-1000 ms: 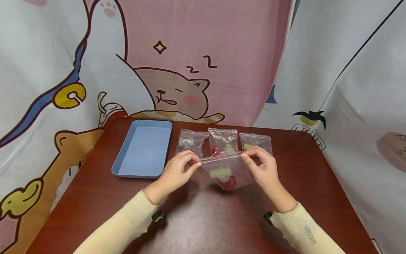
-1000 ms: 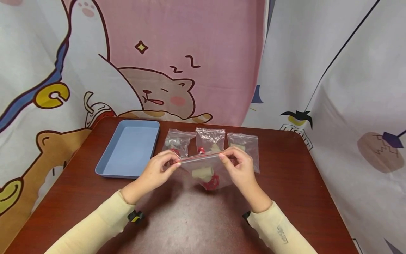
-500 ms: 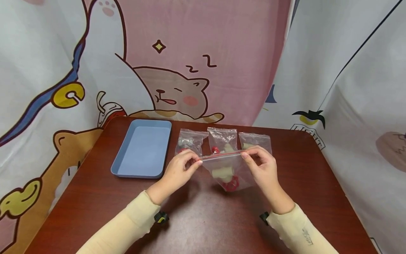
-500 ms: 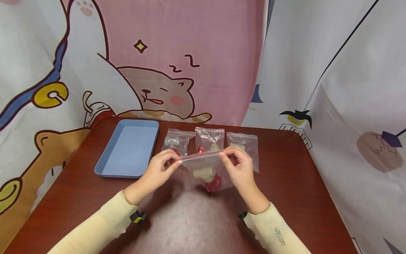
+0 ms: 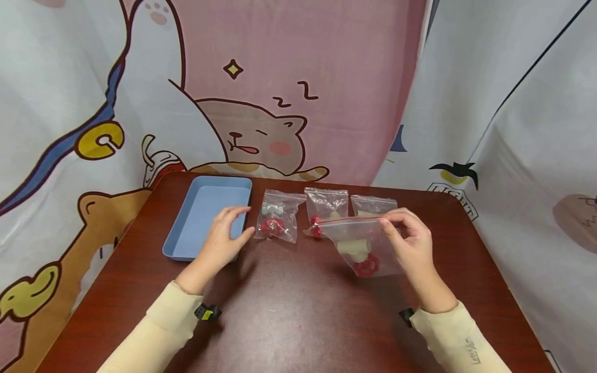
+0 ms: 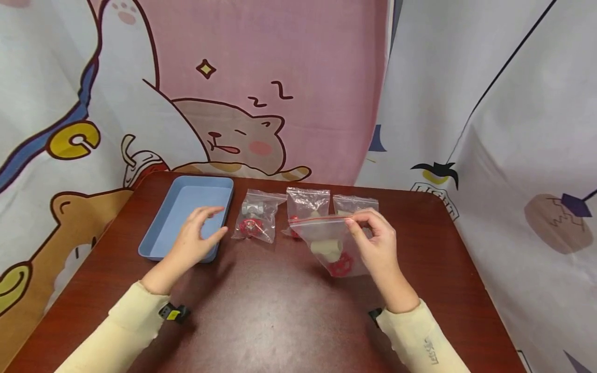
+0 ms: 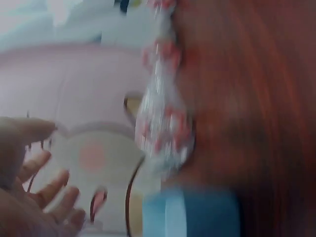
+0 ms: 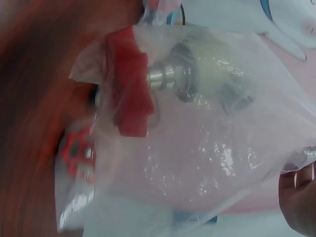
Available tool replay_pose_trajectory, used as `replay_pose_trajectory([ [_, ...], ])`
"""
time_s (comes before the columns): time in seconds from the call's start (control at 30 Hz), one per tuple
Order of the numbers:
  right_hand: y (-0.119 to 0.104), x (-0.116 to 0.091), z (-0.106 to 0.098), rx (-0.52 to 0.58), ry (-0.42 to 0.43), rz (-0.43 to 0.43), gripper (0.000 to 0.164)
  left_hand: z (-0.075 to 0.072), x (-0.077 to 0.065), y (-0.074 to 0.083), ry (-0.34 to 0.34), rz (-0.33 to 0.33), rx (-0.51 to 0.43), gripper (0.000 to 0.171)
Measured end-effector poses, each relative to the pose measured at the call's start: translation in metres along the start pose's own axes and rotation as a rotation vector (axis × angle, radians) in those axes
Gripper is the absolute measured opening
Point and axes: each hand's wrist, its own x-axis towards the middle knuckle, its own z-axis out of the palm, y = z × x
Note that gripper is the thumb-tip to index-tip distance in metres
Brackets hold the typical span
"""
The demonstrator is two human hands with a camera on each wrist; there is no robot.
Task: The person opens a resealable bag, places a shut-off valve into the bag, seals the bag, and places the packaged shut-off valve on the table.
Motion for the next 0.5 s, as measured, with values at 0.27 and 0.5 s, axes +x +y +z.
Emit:
replay_pose_trajectory([
  [0.27,0.009,0.008,-0.040,-0.170,0.101,0.023,0.006,-0.054,-0.009,-0.057,-0.021,-0.214,0.240,0.058],
  [0.5,0.019,0.014,-0.068,-0.247,0.162,0.126,0.007,-0.078,-0.019,-0.101,-0.047,-0.293,0.228,0.057],
])
